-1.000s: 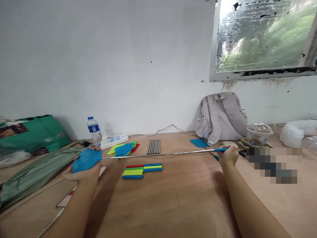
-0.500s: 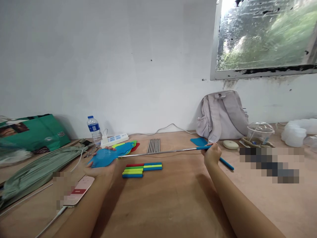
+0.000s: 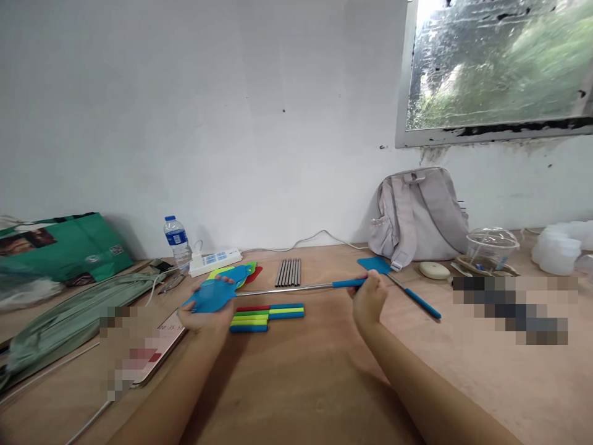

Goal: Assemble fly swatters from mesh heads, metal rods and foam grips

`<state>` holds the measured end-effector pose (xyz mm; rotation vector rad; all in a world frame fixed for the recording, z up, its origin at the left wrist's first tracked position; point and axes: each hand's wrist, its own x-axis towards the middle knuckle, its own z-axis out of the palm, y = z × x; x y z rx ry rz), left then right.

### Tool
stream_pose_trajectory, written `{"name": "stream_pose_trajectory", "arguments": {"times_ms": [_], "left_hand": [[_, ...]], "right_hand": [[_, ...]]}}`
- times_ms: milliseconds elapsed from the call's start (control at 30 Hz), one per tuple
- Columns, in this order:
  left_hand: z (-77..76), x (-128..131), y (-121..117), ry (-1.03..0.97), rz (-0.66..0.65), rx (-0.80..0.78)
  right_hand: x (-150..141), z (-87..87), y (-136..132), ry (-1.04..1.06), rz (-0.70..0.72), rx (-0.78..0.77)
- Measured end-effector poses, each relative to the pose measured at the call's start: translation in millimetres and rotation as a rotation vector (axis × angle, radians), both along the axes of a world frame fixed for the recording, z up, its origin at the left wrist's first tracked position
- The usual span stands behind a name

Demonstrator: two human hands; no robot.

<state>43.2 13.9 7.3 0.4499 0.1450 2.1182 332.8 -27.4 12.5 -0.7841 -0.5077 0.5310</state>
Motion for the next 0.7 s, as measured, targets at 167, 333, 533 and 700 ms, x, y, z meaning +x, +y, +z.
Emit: {"name": "stream_pose_trajectory", "arguments": {"times_ms": [167, 333, 533, 700], "left_hand": [[-7.7, 15, -2, 0.051, -0.041, -0.047], [-10.6, 30, -7, 0.078, -0.154, 0.0], [-12.3, 48, -16, 0.072, -0.228, -0.034], [1.2, 36, -13, 0.016, -0.242, -0.069]], "right_hand": [[-25, -1.8, -10, -0.023, 0.065, 0.018], [-53, -5.5, -27, -0.129, 0.213, -0.001], [-75, -17.1, -36, -0.275, 0.377, 0.033], [-58, -15.4, -30, -0.541, 0.488, 0.03]]}}
